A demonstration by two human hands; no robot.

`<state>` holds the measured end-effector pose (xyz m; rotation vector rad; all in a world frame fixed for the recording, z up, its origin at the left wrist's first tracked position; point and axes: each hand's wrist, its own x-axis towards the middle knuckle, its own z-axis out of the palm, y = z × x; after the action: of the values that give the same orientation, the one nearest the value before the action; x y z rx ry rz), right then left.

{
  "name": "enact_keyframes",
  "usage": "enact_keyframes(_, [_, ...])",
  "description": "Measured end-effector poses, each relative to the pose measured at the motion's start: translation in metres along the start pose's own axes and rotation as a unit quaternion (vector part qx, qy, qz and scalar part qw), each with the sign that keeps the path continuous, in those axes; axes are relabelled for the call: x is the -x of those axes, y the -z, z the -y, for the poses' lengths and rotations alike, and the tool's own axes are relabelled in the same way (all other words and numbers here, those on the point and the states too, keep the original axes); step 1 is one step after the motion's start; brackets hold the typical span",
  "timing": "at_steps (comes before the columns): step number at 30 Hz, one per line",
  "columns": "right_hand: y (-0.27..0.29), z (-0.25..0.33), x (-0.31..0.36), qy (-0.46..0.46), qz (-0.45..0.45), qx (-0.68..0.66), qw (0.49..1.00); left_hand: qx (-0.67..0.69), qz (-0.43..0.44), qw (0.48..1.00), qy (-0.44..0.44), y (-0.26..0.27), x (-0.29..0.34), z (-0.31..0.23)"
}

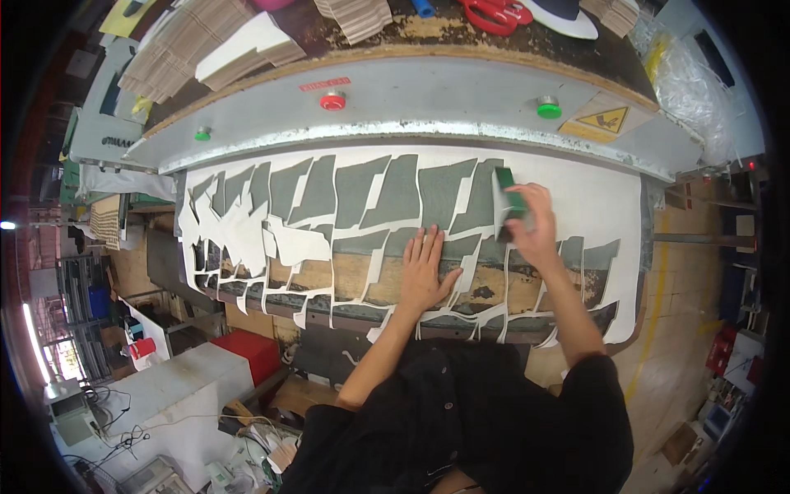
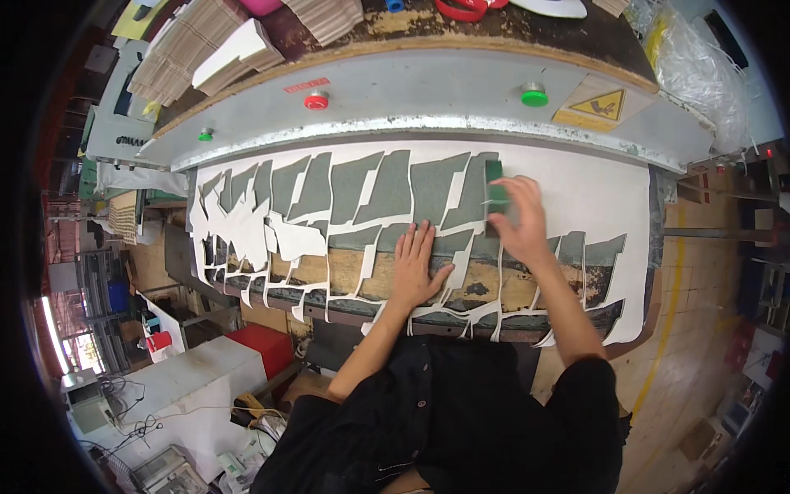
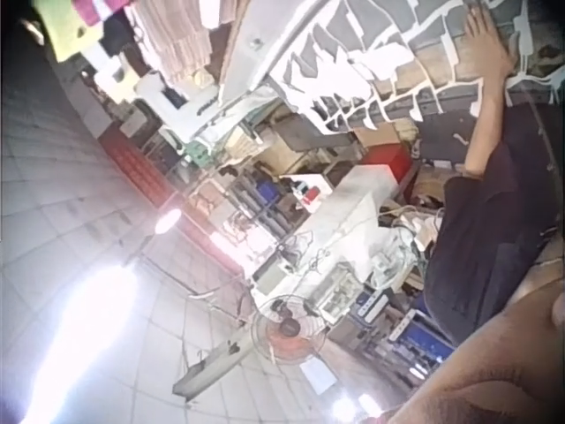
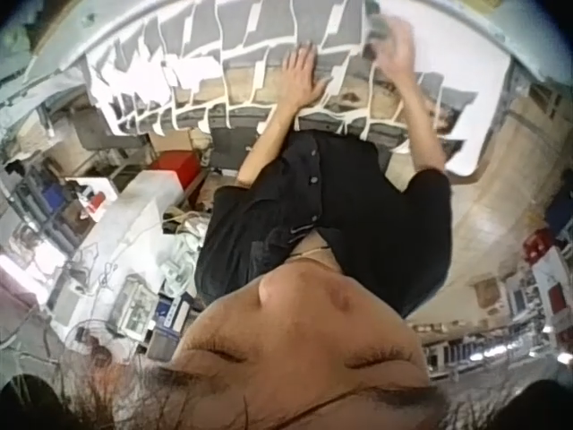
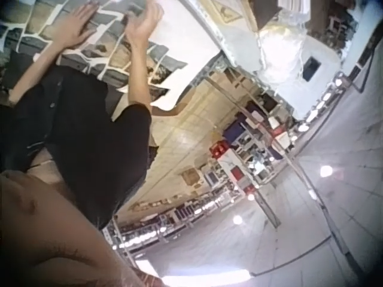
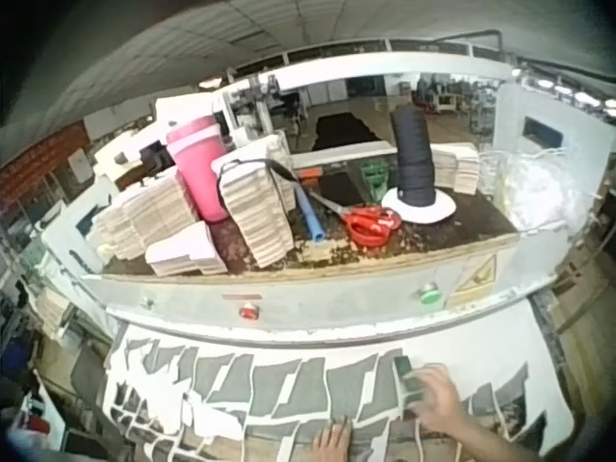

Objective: Using a die-cutting machine to cut shoe upper components from a sheet of material and then stacking the finished parts.

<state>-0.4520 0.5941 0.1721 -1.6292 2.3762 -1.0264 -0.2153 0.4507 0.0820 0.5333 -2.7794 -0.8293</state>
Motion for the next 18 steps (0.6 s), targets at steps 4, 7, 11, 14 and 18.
enact_keyframes(4, [-0.022, 0.014, 0.047, -0.213, -0.322, -0.530, 0.755, 0.049, -0.061, 0.997, -0.021, 0.004, -0.003, 0.001])
enact_keyframes(7, [-0.035, 0.042, 0.066, -0.294, -0.402, -0.436, 0.750, 0.129, -0.158, 0.979, -0.006, 0.013, -0.006, -0.013])
enact_keyframes(11, [-0.052, 0.080, 0.108, -0.393, -0.321, -0.304, 0.807, 0.268, -0.063, 0.959, -0.062, 0.043, -0.017, -0.067])
enact_keyframes(14, [-0.046, 0.100, 0.092, -0.218, -0.236, -0.273, 0.907, 0.291, -0.044, 0.952, -0.084, 0.060, -0.020, -0.102])
enact_keyframes(18, [-0.024, 0.097, 0.077, -0.177, -0.211, -0.264, 0.924, 0.194, 0.080, 0.963, 0.168, 0.067, -0.014, -0.046])
